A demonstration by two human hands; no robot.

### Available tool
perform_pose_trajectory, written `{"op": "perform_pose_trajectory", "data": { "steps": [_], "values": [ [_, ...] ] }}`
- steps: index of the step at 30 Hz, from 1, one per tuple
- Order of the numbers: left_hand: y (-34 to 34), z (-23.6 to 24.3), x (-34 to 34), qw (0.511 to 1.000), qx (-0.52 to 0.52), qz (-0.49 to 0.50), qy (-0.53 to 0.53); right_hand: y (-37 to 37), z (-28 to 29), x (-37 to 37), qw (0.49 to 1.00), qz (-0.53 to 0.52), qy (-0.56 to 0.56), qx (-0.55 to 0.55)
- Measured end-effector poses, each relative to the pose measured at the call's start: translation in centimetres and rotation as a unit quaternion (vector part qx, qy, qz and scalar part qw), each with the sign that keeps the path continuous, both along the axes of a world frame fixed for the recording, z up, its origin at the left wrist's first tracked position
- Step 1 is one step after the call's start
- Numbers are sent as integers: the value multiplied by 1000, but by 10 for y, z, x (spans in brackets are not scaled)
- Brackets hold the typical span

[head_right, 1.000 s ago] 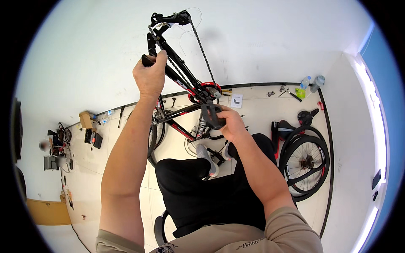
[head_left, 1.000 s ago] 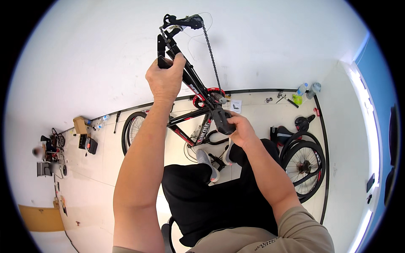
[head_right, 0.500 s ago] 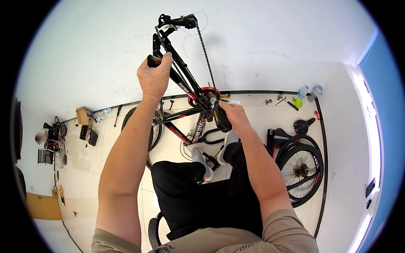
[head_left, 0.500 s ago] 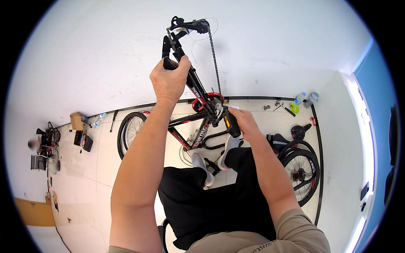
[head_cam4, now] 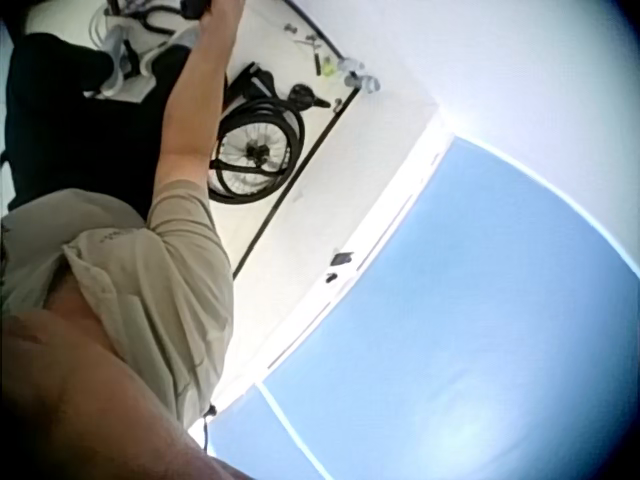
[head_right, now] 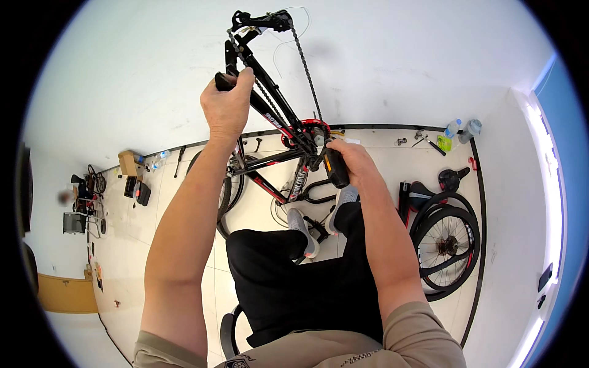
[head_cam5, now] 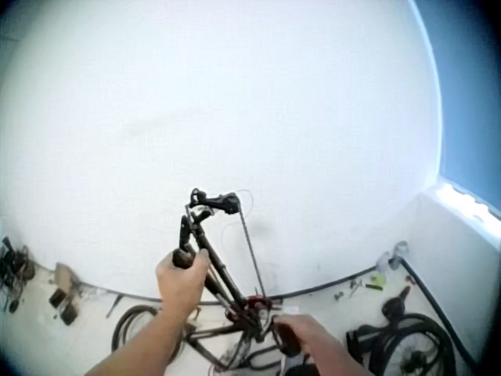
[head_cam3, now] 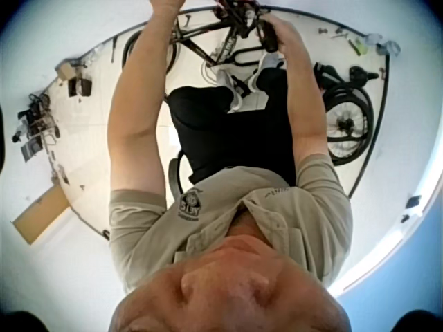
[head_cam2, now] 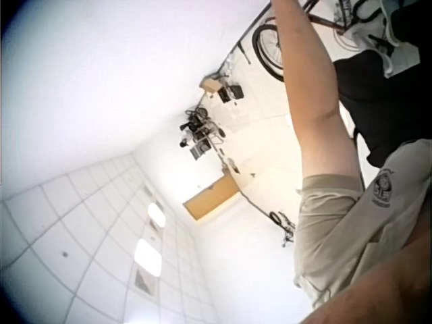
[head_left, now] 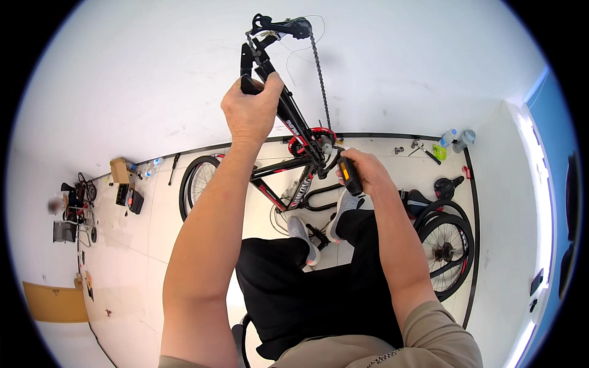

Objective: The person is seated and working on a bicycle frame mounted upside down. They use a torque wrench to tighten bolts on the crankset and chainring area, rotating the crank arm to check alignment and chain movement. The person repeatedly adjusts and tightens components around the bottom bracket and chainring.

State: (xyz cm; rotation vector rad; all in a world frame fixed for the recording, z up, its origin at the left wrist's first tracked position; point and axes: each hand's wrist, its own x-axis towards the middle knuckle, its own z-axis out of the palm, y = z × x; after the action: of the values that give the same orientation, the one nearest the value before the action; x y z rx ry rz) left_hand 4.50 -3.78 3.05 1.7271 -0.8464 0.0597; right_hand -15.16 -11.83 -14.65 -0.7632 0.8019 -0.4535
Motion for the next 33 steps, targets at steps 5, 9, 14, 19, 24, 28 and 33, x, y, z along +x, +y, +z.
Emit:
{"op": "perform_pose_trajectory", "data": {
  "steps": [5, 9, 14, 19, 24, 28, 33],
  "values": [
    [-4, -2, -3, 1000, -13, -9, 27, -11, -24, -8, 996, -7, -74, 56],
    [-5, -6, 2, 1000, -25, -1, -3, -10, -29, -9, 984, -30, -115, 132],
    [-4, -6, 2, 1000, -23, 5, 6, -10, -35, -4, 964, -40, -160, 208],
    [-4, -7, 5, 1000, -20, -1, 5, -2, -33, -3, 950, -28, -207, 233],
    [-6, -6, 2, 1000, -14, -1, -2, -5, -39, -11, 977, -40, -146, 151],
    [-6, -7, 2, 1000, -28, 0, -2, 0, -26, -25, 994, -69, -90, 3],
    [-5, -6, 0, 999, -34, -9, -1, 16, 16, -35, 965, -28, 89, -246]
  ]
}}
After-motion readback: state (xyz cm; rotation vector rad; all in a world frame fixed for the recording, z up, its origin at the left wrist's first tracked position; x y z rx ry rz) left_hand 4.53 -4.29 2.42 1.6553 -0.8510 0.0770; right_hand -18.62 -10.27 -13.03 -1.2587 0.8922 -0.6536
